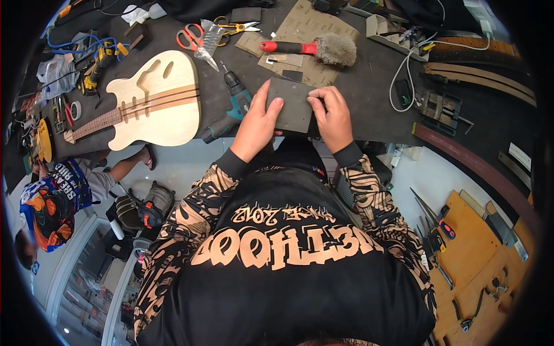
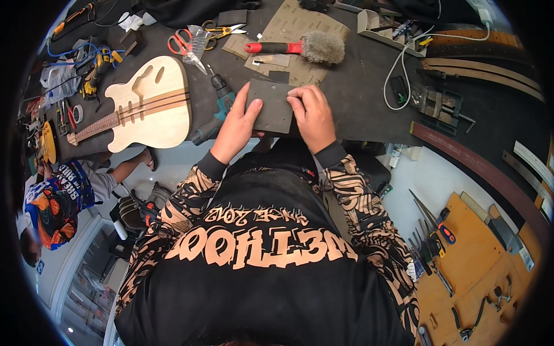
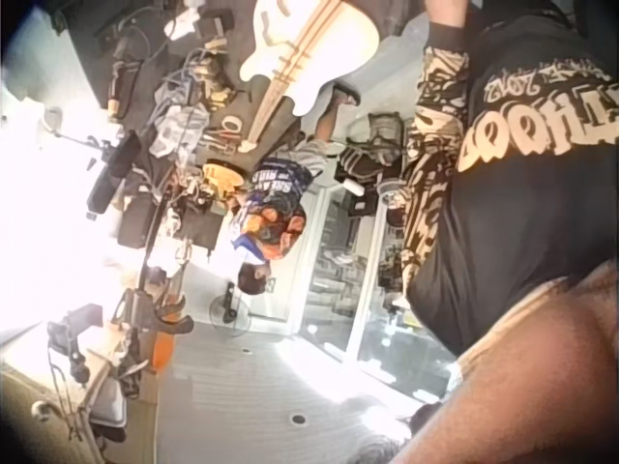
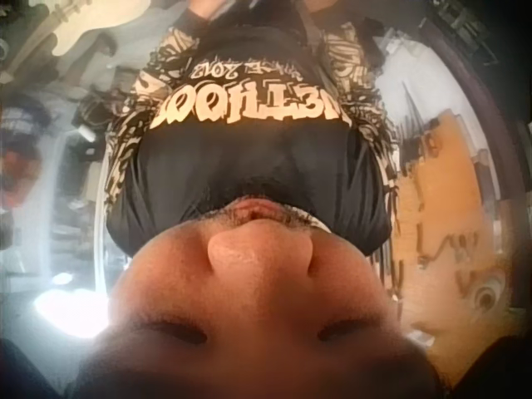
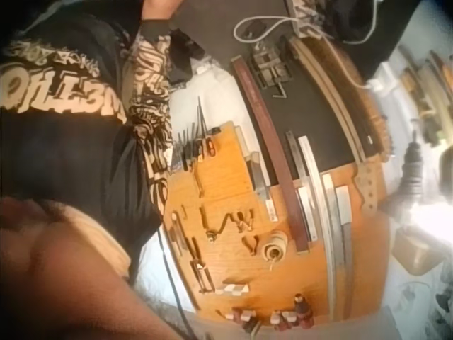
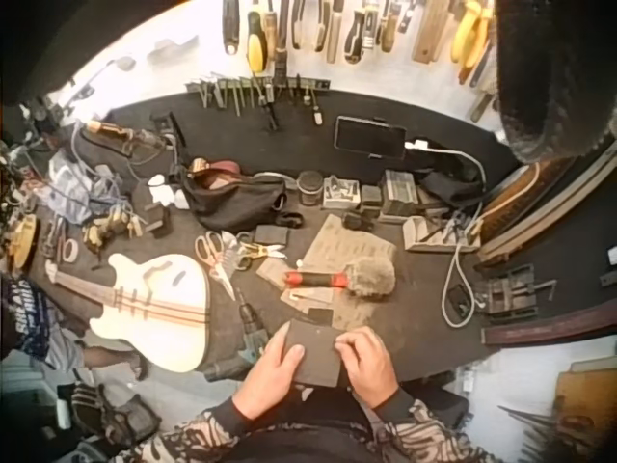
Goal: The person uses a drill to make holes in a grey plate, then attaches it to a black base using screws and the drill.
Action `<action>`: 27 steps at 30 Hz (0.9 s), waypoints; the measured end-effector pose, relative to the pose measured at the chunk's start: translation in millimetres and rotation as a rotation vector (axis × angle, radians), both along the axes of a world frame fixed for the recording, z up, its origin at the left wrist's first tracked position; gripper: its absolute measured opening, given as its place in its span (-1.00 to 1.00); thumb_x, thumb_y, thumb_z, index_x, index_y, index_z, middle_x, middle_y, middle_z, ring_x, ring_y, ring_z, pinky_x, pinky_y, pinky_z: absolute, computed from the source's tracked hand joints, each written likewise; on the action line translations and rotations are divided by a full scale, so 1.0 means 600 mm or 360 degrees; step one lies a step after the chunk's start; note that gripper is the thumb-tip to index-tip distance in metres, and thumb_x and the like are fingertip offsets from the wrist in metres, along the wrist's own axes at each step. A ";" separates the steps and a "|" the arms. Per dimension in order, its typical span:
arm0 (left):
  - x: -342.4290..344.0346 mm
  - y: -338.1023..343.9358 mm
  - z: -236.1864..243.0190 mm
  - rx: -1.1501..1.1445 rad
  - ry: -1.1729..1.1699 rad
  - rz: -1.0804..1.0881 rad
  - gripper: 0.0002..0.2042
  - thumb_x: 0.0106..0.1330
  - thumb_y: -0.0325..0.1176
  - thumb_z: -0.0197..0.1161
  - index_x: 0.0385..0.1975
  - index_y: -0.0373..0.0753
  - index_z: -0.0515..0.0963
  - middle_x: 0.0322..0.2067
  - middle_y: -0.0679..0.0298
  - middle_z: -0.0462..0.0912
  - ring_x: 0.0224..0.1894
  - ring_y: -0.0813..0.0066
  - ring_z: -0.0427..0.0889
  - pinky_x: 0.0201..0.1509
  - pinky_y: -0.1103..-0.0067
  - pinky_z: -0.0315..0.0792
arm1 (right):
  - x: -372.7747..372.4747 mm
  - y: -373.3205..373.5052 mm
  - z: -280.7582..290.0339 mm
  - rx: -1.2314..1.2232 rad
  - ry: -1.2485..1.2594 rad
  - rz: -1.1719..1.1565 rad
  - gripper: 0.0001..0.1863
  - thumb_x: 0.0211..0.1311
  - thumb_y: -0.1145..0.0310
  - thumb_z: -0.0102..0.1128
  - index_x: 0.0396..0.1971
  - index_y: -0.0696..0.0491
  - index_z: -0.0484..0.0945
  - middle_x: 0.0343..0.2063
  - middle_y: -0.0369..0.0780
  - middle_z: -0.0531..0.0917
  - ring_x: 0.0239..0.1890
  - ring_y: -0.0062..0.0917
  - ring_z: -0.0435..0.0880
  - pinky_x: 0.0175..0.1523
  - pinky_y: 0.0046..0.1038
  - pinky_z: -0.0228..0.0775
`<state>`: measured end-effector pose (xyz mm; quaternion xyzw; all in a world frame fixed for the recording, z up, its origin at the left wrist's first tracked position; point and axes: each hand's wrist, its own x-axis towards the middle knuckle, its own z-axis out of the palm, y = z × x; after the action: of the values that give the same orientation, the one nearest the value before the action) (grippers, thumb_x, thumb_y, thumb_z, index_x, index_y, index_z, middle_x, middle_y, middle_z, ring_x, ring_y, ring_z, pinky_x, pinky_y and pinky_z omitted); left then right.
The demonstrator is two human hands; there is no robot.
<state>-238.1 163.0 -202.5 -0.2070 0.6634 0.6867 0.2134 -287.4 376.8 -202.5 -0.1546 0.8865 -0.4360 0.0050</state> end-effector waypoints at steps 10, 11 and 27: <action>-0.006 0.002 0.007 0.0061 0.0013 0.0034 -0.37 0.76 -0.13 0.15 0.70 -0.18 0.19 0.43 -0.04 0.49 0.05 0.31 0.80 -0.28 0.49 0.80 | 0.011 0.006 -0.010 0.0007 0.0117 0.0011 -0.81 0.41 0.44 0.48 -0.06 0.12 0.71 -0.13 -0.12 0.71 -0.02 -0.11 0.72 0.12 -0.17 0.57; -0.007 0.003 0.007 0.0064 0.0011 0.0031 -0.37 0.76 -0.13 0.15 0.70 -0.18 0.19 0.43 -0.04 0.49 0.05 0.31 0.80 -0.29 0.49 0.80 | 0.012 0.005 -0.012 0.0005 0.0114 0.0008 -0.81 0.41 0.44 0.48 -0.06 0.12 0.71 -0.13 -0.12 0.71 -0.02 -0.11 0.72 0.12 -0.17 0.57; -0.001 -0.004 -0.006 0.0172 0.0008 0.0090 -0.36 0.75 -0.12 0.19 0.69 -0.22 0.21 0.37 0.02 0.56 0.04 0.38 0.77 -0.24 0.49 0.80 | 0.021 -0.013 -0.020 -0.0145 0.0075 -0.0122 -0.80 0.38 0.46 0.52 -0.05 0.09 0.76 -0.15 -0.15 0.70 -0.12 -0.19 0.73 -0.01 -0.25 0.58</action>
<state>-238.8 160.6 -206.4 -0.2122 0.6197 0.7278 0.2031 -274.7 369.2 -214.8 -0.1309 0.8708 -0.4722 -0.0395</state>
